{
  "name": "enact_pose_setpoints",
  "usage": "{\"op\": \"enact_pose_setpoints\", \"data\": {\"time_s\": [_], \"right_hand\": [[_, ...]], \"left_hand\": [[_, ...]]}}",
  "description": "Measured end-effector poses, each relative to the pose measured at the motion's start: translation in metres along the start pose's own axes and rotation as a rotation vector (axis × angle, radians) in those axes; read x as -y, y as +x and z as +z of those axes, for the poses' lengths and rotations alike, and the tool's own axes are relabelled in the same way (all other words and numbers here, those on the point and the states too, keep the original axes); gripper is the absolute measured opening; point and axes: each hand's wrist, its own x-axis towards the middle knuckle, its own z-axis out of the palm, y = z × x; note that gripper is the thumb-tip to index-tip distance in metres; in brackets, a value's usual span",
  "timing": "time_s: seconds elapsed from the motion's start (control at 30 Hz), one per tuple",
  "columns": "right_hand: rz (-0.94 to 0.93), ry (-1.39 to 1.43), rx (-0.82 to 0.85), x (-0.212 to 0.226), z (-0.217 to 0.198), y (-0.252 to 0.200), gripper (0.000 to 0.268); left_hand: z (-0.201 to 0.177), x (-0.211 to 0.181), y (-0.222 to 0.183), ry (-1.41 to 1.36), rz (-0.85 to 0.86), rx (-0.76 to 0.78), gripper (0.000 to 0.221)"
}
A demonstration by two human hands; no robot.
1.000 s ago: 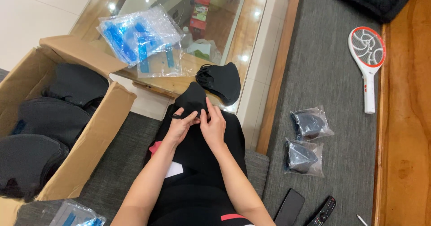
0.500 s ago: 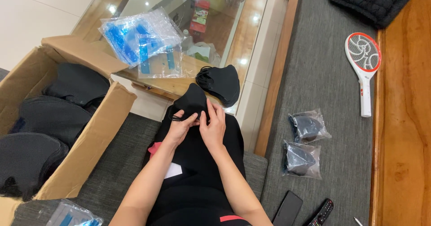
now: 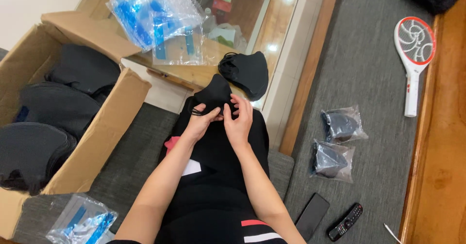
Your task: Packaging black face masks into individual plastic bags from a cardboard box.
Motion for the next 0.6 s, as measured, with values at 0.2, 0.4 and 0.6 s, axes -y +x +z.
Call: {"op": "enact_pose_setpoints", "data": {"time_s": [0.2, 0.4, 0.6], "right_hand": [[0.042, 0.068, 0.015, -0.005, 0.004, -0.002, 0.040], [0.096, 0.036, 0.018, -0.010, 0.004, -0.004, 0.039], [0.177, 0.138, 0.019, -0.006, 0.005, -0.002, 0.037]], "left_hand": [[0.003, -0.003, -0.002, -0.047, -0.010, 0.008, 0.018], [0.007, -0.011, -0.007, -0.017, 0.012, 0.044, 0.020], [0.002, -0.002, -0.001, -0.013, 0.023, 0.060, 0.018]]}}
